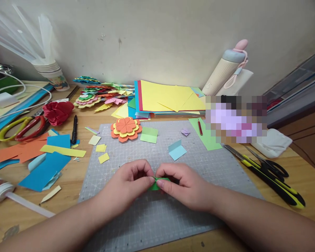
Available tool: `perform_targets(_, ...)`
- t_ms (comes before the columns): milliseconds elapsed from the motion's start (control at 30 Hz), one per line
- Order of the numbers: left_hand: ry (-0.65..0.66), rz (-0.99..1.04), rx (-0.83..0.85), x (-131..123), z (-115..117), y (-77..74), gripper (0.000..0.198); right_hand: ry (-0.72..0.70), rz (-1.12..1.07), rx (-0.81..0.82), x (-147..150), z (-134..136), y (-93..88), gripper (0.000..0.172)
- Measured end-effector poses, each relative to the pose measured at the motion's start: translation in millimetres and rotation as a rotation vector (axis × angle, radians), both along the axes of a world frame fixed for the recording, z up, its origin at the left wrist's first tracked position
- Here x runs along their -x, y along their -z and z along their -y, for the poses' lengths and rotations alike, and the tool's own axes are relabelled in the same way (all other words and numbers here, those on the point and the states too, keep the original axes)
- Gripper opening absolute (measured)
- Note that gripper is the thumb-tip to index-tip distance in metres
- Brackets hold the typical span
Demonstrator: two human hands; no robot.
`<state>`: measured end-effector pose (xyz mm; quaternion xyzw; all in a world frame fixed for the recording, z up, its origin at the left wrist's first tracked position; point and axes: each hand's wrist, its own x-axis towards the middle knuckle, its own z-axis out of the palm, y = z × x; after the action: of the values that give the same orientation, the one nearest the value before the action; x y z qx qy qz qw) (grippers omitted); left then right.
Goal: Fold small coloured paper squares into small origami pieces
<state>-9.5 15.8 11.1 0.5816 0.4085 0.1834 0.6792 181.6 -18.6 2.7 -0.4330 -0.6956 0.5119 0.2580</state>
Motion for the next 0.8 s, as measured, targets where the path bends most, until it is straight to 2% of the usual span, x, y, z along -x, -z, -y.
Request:
perform_targets(100, 0.017, -0.003, 0.001, -0.1, 0.7, -0.4, 0.013, 0.000, -0.008, -0.051, 2.0, 1.3, -0.3, 0.016)
perform_targets(233, -0.004, 0.045, -0.016, 0.2, 0.9, -1.4, 0.018, 0.089, -0.061, -0.037, 3.7, 0.3, -0.6, 0.019)
perform_targets(400, -0.006, 0.048, -0.074, 1.4, -1.7, -3.4, 0.021, 0.121, -0.072, -0.021, 4.2, -1.4, 0.6, 0.017)
perform_targets(500, 0.021, 0.004, -0.179, 1.8, -1.3, -5.9, 0.022, 0.117, -0.078, -0.009, 3.9, -0.6, 0.5, 0.016)
perform_targets(667, 0.069, -0.110, -0.397, 2.5, 2.2, -7.3, 0.024, 0.110, -0.202, 0.151, 5.0, -0.3, 0.1, 0.018)
perform_targets(800, 0.073, -0.147, -0.427, 3.9, 4.1, -4.4, 0.023, 0.131, -0.274, 0.236, 5.7, -0.8, 0.2, 0.018)
